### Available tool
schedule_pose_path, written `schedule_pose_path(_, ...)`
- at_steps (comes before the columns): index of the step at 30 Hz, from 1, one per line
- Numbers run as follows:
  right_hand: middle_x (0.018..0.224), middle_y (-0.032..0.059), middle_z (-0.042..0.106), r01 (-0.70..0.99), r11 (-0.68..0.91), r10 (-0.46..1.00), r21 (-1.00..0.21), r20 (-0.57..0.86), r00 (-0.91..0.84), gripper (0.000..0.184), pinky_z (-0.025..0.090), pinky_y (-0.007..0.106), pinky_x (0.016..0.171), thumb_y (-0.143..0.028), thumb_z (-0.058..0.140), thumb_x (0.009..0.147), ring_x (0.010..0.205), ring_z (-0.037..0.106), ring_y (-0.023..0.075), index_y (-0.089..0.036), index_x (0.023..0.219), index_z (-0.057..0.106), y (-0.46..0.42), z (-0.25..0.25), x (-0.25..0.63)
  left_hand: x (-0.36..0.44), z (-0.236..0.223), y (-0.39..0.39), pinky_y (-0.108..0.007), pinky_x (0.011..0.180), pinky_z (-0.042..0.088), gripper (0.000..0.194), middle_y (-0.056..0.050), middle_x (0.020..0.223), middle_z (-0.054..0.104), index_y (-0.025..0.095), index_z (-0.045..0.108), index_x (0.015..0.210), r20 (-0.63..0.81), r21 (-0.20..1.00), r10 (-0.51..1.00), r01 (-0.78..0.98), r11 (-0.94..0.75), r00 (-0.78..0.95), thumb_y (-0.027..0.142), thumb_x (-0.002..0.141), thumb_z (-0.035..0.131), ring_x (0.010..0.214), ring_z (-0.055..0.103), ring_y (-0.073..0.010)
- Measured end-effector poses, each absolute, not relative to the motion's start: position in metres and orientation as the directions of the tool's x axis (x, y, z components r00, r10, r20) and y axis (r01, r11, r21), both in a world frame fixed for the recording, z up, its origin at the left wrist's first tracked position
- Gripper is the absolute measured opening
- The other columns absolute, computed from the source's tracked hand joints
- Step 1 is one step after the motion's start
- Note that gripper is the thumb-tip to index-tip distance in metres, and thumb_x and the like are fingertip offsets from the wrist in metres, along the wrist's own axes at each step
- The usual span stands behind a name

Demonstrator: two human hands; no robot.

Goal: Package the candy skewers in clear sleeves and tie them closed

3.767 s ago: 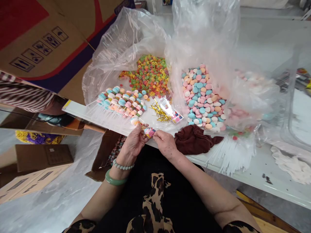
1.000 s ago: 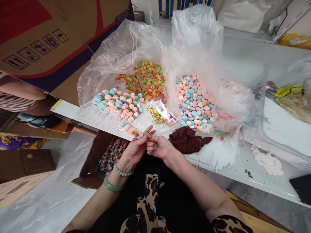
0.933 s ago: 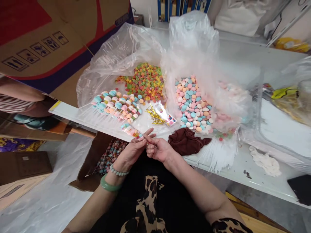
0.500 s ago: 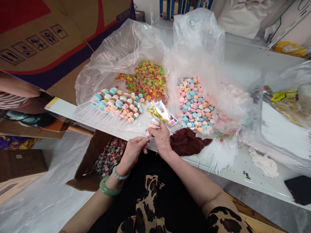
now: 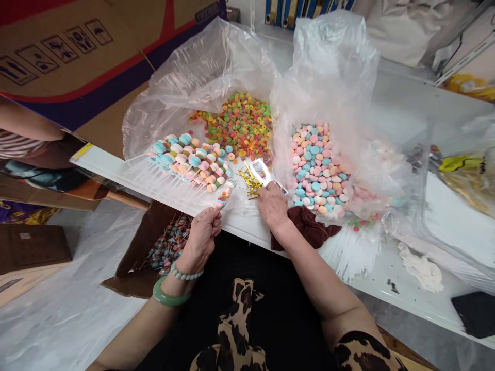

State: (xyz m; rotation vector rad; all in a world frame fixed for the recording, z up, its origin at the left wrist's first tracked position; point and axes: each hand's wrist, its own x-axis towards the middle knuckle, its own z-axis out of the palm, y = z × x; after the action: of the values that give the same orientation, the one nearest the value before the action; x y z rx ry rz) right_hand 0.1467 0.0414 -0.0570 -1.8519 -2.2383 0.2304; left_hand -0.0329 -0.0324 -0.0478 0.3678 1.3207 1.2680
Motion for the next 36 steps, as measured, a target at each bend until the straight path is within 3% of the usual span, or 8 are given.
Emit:
schedule_pose_path(7,0.088,0.006,0.063,0.879,0.127,0.986,-0.46,0.154,-0.062,0.025,0.038,0.03,0.068,-0.02,0.041,0.093,0.083,0.056,0.0208,-0.019,0.089,0.066,0.041,-0.047,0.167,-0.032,-0.042,-0.027,-0.016,0.036,0.016,0.038,0.006,0.049,0.041,0.015,0.054,0.059,-0.537,0.76,0.81,-0.552,0.343,-0.237,0.042,0.064,0.081,0.039,0.027,-0.0015)
schedule_pose_path(14,0.096,0.0109,0.064,0.94,0.219,0.976,-0.263,0.063,-0.21,0.022,0.036,0.03,0.064,-0.012,0.047,0.09,0.081,0.056,0.0208,-0.017,0.089,0.068,0.037,-0.057,0.151,-0.022,-0.04,-0.028,-0.015,0.036,0.022,0.038,0.003,0.056,0.05,0.013,0.058,0.06,-0.516,0.768,0.837,-0.53,0.359,-0.181,0.041,0.058,0.085,0.043,0.036,-0.0024)
schedule_pose_path(19,0.091,0.0096,0.066,0.958,0.144,0.989,-0.247,0.066,-0.132,0.026,0.033,0.03,0.06,-0.018,0.045,0.092,0.075,0.057,0.0203,-0.019,0.09,0.071,0.038,-0.049,0.154,-0.026,-0.039,-0.027,-0.015,0.036,0.019,0.038,0.003,0.056,0.05,0.013,0.058,0.061,-0.542,0.765,0.807,-0.535,0.358,-0.235,0.039,0.057,0.085,0.043,0.035,-0.0017)
schedule_pose_path(23,0.079,0.0046,0.065,0.854,0.137,0.99,-0.502,0.044,-0.133,0.021,0.036,0.028,0.066,-0.019,0.05,0.086,0.074,0.056,0.0183,-0.02,0.084,0.071,0.047,-0.039,0.172,-0.025,-0.038,-0.024,-0.015,0.036,0.017,0.039,0.005,0.051,0.046,0.013,0.058,0.06,-0.559,0.749,0.799,-0.548,0.373,-0.22,0.041,0.057,0.085,0.04,0.03,-0.0007)
schedule_pose_path(26,0.064,-0.0015,0.059,0.643,-0.018,0.995,-0.766,-0.078,-0.065,0.013,0.037,0.026,0.062,-0.027,0.058,0.076,0.063,0.051,0.0144,-0.019,0.076,0.069,0.054,-0.04,0.183,-0.022,-0.037,-0.023,-0.016,0.036,0.017,0.041,0.006,0.048,0.044,0.013,0.058,0.06,-0.566,0.739,0.809,-0.535,0.41,-0.162,0.045,0.057,0.084,0.038,0.029,-0.0003)
schedule_pose_path(28,0.059,-0.0037,0.056,0.494,-0.13,0.985,-0.86,-0.17,-0.038,0.017,0.035,0.025,0.057,-0.033,0.062,0.069,0.057,0.046,0.0123,-0.018,0.074,0.068,0.057,-0.043,0.188,-0.021,-0.038,-0.023,-0.016,0.037,0.017,0.042,0.006,0.048,0.044,0.013,0.058,0.061,-0.566,0.74,0.812,-0.522,0.424,-0.142,0.046,0.056,0.084,0.037,0.029,-0.0003)
schedule_pose_path(32,0.058,-0.0037,0.056,0.361,-0.155,0.982,-0.919,-0.185,-0.049,0.021,0.034,0.024,0.053,-0.037,0.061,0.066,0.052,0.043,0.0109,-0.018,0.072,0.067,0.058,-0.044,0.193,-0.022,-0.04,-0.025,-0.017,0.037,0.017,0.043,0.007,0.048,0.044,0.013,0.058,0.062,-0.572,0.747,0.805,-0.502,0.435,-0.154,0.047,0.055,0.084,0.037,0.029,-0.0004)
schedule_pose_path(36,0.065,-0.0009,0.064,0.562,-0.049,0.996,-0.826,-0.083,-0.035,0.017,0.039,0.025,0.06,-0.027,0.055,0.071,0.062,0.054,0.0143,-0.02,0.073,0.07,0.054,-0.04,0.192,-0.021,-0.039,-0.025,-0.017,0.038,0.017,0.043,0.007,0.047,0.044,0.013,0.058,0.063,-0.571,0.75,0.807,-0.497,0.437,-0.152,0.047,0.055,0.083,0.036,0.029,-0.0006)
